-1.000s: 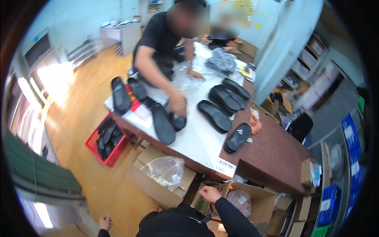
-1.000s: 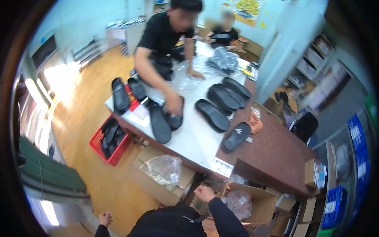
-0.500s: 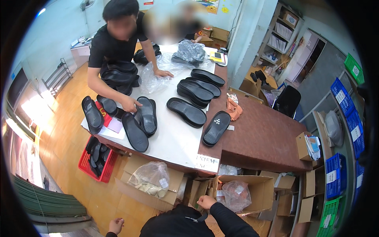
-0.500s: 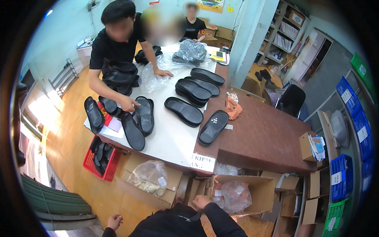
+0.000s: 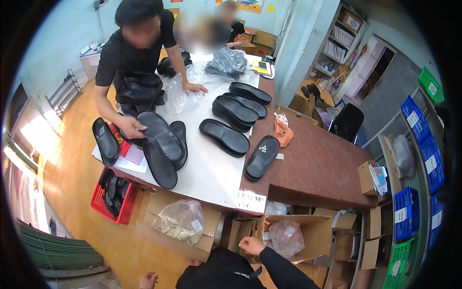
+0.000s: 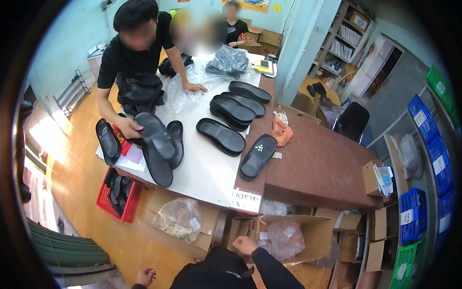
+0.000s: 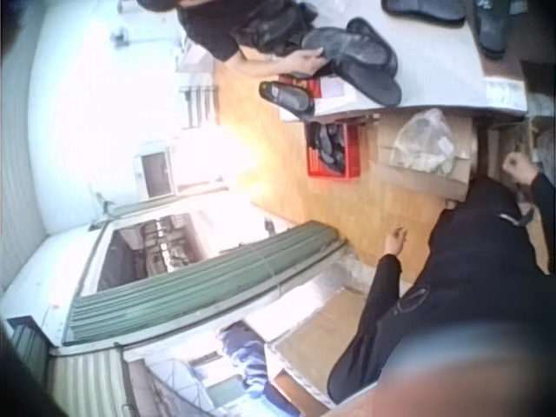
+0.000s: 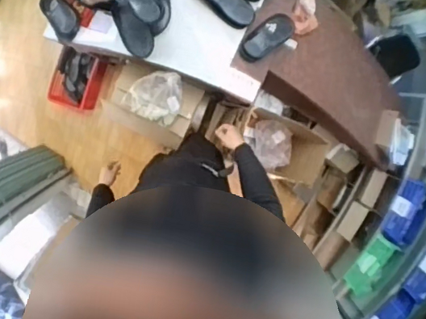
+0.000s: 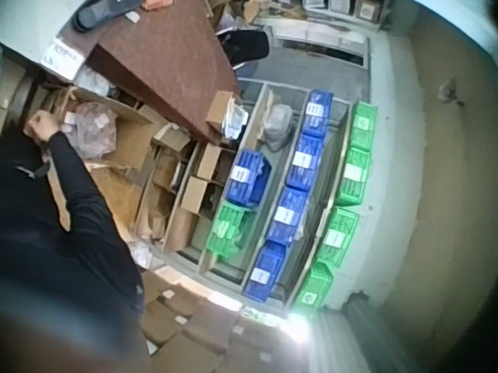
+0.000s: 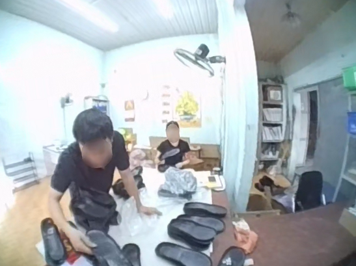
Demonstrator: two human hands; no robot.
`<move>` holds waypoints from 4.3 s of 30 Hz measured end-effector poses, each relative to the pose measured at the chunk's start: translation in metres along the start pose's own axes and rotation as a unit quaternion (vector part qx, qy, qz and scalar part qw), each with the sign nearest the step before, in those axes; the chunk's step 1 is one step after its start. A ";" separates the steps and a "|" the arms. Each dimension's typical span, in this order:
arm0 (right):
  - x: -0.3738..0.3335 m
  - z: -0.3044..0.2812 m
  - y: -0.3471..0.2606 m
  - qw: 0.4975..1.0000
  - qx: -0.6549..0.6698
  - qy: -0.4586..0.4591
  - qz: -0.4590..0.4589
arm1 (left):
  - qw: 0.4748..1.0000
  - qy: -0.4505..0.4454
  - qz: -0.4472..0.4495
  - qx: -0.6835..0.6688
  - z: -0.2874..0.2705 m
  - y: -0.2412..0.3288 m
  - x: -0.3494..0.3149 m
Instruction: The person picks up black slippers from the floor, stacks them into piles, and then moves to a table to arrange them in rows. The person handles the slippers by hand, organizing them into neat stacks and lines.
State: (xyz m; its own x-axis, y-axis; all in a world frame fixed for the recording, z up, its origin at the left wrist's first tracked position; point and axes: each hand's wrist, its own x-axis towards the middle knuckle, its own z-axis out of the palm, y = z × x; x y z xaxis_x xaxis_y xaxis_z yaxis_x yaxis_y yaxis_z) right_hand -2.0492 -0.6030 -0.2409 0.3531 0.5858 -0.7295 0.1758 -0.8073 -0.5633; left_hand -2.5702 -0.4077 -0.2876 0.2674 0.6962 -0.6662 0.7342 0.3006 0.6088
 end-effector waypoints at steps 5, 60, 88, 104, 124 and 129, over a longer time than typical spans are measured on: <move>0.011 -0.041 -0.062 0.960 0.104 0.202 -0.162 | 0.995 -0.051 -0.051 0.062 -0.010 -0.017 -0.006; 0.231 -0.294 -0.217 0.939 0.064 0.324 -0.093 | 0.978 0.052 -0.204 0.004 0.005 0.175 -0.008; 0.098 -0.263 -0.175 0.962 0.215 -0.104 -0.133 | 0.958 -0.141 0.142 -0.204 0.085 0.484 0.101; 0.115 -0.319 -0.170 0.881 0.396 0.081 -0.246 | 0.898 0.157 0.154 -0.380 0.035 0.414 0.096; 0.219 -0.276 -0.244 0.924 0.260 0.138 -0.244 | 0.939 0.203 0.083 -0.266 0.067 0.369 0.062; 0.200 -0.291 -0.235 0.879 0.268 0.276 -0.282 | 0.950 0.165 0.069 -0.256 0.072 0.363 0.064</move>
State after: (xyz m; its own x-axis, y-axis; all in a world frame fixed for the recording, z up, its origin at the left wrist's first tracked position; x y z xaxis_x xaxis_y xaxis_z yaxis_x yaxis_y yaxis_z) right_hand -1.7524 -0.3170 -0.1411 0.7668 0.6392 -0.0589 0.0600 -0.1628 -0.9848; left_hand -2.2417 -0.3009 -0.1403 0.0674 0.8933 -0.4444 0.2829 0.4100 0.8671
